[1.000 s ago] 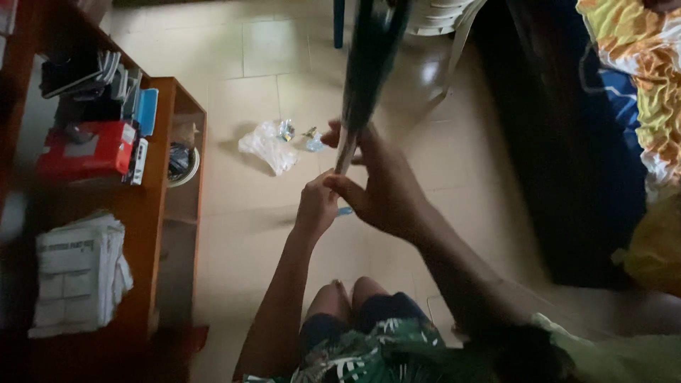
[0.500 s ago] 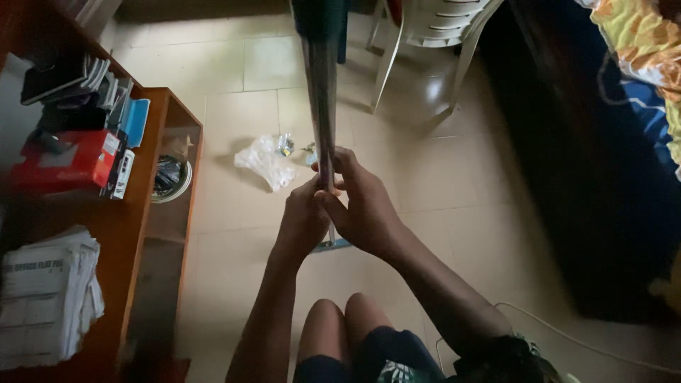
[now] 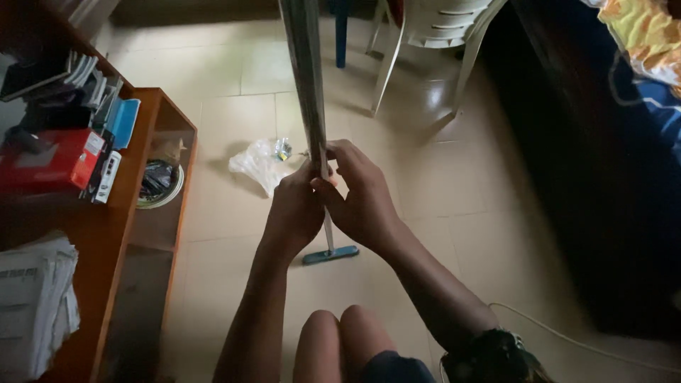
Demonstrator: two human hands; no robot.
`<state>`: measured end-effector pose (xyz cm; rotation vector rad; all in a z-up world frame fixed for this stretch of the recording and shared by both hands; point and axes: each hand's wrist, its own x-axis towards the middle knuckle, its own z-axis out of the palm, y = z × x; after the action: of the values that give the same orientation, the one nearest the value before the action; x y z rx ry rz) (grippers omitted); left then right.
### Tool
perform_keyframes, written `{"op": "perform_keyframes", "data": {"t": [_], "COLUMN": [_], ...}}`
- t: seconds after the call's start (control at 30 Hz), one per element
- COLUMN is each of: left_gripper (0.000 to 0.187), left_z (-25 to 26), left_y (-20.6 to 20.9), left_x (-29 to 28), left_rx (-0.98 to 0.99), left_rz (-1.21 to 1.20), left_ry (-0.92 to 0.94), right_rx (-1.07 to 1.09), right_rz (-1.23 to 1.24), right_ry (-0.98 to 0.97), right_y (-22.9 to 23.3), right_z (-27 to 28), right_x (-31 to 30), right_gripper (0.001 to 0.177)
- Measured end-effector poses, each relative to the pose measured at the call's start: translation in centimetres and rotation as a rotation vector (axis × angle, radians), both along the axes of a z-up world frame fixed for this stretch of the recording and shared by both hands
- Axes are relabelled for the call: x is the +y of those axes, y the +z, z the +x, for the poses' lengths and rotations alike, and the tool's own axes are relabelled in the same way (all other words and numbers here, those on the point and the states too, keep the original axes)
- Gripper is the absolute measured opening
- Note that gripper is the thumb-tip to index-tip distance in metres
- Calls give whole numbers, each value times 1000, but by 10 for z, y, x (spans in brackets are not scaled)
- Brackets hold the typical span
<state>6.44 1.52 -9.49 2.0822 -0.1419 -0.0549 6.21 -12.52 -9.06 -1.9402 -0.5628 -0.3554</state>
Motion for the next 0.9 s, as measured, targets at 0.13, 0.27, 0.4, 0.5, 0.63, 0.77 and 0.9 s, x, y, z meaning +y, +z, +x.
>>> {"op": "perform_keyframes", "data": {"t": [0.13, 0.27, 0.4, 0.5, 0.63, 0.77, 0.9], "left_gripper": [24, 26, 31, 35, 35, 34, 37], "left_z": [9, 9, 9, 9, 11, 9, 10], "left_y": [-15, -6, -15, -23, -20, -16, -18], "left_x": [2, 2, 8, 11, 9, 6, 6], "left_rx": [-137, -53, -175, -325, -303, -263, -310], "left_rz": [-30, 75, 62, 50, 86, 66, 34], "left_ry": [-17, 17, -18, -49, -54, -51, -73], "right_rx": [-33, -23, 10, -6, 13, 0, -17], "right_rz": [60, 90, 101, 121, 132, 113, 77], "right_ry": [14, 39, 39, 45, 58, 46, 17], "right_y": [-5, -13, -17, -17, -18, -19, -17], "right_z": [7, 12, 12, 10, 11, 12, 11], "right_x": [5, 7, 9, 7, 8, 3, 1], "right_gripper": [40, 39, 38, 38, 37, 38, 39]}}
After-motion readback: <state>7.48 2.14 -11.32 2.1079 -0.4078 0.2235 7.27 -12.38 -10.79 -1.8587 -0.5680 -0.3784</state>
